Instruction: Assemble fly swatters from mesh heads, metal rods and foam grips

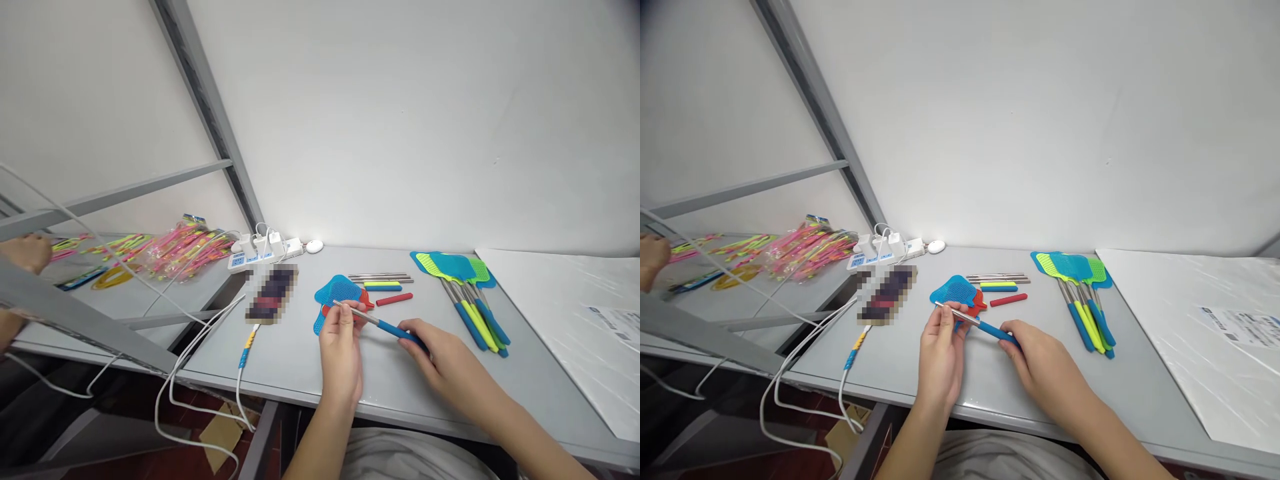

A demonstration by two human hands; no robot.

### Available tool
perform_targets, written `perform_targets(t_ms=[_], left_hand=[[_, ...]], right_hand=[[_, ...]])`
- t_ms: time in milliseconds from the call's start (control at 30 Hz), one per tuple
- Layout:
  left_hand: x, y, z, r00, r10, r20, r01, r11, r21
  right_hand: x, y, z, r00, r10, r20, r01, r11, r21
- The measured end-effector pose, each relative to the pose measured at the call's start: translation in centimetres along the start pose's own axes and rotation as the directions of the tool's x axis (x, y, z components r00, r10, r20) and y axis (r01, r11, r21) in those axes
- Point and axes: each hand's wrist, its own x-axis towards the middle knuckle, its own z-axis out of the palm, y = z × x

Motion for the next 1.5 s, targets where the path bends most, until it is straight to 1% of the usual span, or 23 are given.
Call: perform_targets(t_ms=[33, 67, 100, 133, 167, 200, 233, 267, 300, 367, 433, 667, 933, 1100, 1200, 1300, 1367, 1500], left_hand=[[0.3, 0.2, -0.3, 0.999, 0.026, 0.043, -0.033, 0.989, 0.147], [0.7, 0.5, -0.7, 0.992, 0.070, 0.100, -0.099, 0.941, 0.324], [1.2, 0.9, -1.2, 0.978, 0.117, 0.173, -0.190, 0.842, 0.505], [1.9, 1.4, -1.8, 0.952, 0.152, 0.267, -0.296, 0.689, 0.661], [2.6, 1.8, -2.4, 0.924, 0.153, 0.350, -0.377, 0.515, 0.770], [3.4, 2.1, -3.0, 0.912, 0.130, 0.390, -0.409, 0.370, 0.834], [4.2, 2.3, -3.5, 0.911, 0.084, 0.404, -0.412, 0.261, 0.873], [4.9, 2.4, -4.0, 0.914, 0.032, 0.404, -0.403, 0.183, 0.897], [5.4, 2.3, -4.3, 0.918, -0.020, 0.396, -0.390, 0.130, 0.911], [6.1, 1.8, -4.6, 0.914, -0.096, 0.393, -0.387, 0.077, 0.919], [6.2, 1.3, -4.6, 0.904, -0.116, 0.411, -0.406, 0.065, 0.912], [5.6, 0.9, -4.7, 0.888, -0.052, 0.456, -0.452, 0.072, 0.889], [6.1, 0.5, -5.2, 0.866, -0.027, 0.499, -0.490, 0.151, 0.858], [6.3, 0.8, -5.3, 0.862, -0.045, 0.505, -0.486, 0.209, 0.848], [6.7, 1.2, -5.4, 0.878, -0.041, 0.477, -0.458, 0.221, 0.861], [7.2, 1.2, -5.4, 0.924, 0.006, 0.381, -0.375, 0.201, 0.905], [7.7, 1.1, -5.4, 0.947, 0.030, 0.319, -0.318, 0.190, 0.929], [9.3, 0.7, -5.0, 0.964, -0.004, 0.265, -0.259, 0.189, 0.947]], right_hand=[[-0.1, 0.2, 0.1, 1.000, 0.021, 0.008, -0.021, 1.000, 0.015], [-0.3, 0.4, 0.1, 0.999, 0.049, 0.011, -0.049, 0.998, 0.027], [-0.5, 0.8, 0.1, 0.997, 0.081, 0.008, -0.082, 0.996, 0.037], [-0.7, 1.3, 0.2, 0.994, 0.113, -0.001, -0.113, 0.993, 0.041], [-1.0, 1.9, 0.2, 0.990, 0.142, -0.013, -0.141, 0.989, 0.038], [-1.3, 2.5, 0.2, 0.986, 0.166, -0.023, -0.166, 0.986, 0.032], [-1.7, 3.1, 0.3, 0.982, 0.187, -0.030, -0.186, 0.982, 0.023], [-2.0, 3.8, 0.4, 0.979, 0.200, -0.032, -0.200, 0.980, 0.015], [-2.3, 4.3, 0.5, 0.977, 0.211, -0.032, -0.210, 0.978, 0.007], [-2.8, 5.2, 0.7, 0.974, 0.226, -0.032, -0.226, 0.974, -0.010], [-3.0, 5.7, 1.0, 0.972, 0.232, -0.033, -0.233, 0.972, -0.038], [-2.5, 5.8, 1.6, 0.986, 0.163, -0.037, -0.167, 0.960, -0.223], [-2.5, 5.6, 1.5, 0.993, 0.107, -0.045, -0.115, 0.939, -0.324], [-2.3, 5.6, 1.7, 0.994, 0.102, -0.049, -0.113, 0.931, -0.346], [-2.4, 5.7, 1.8, 0.994, 0.086, -0.067, -0.104, 0.938, -0.329], [-2.5, 5.8, 1.9, 0.993, 0.062, -0.102, -0.091, 0.945, -0.314], [-2.6, 5.9, 2.0, 0.992, 0.041, -0.123, -0.078, 0.947, -0.311], [-2.5, 6.1, 2.1, 0.988, 0.010, -0.153, -0.056, 0.951, -0.304]])
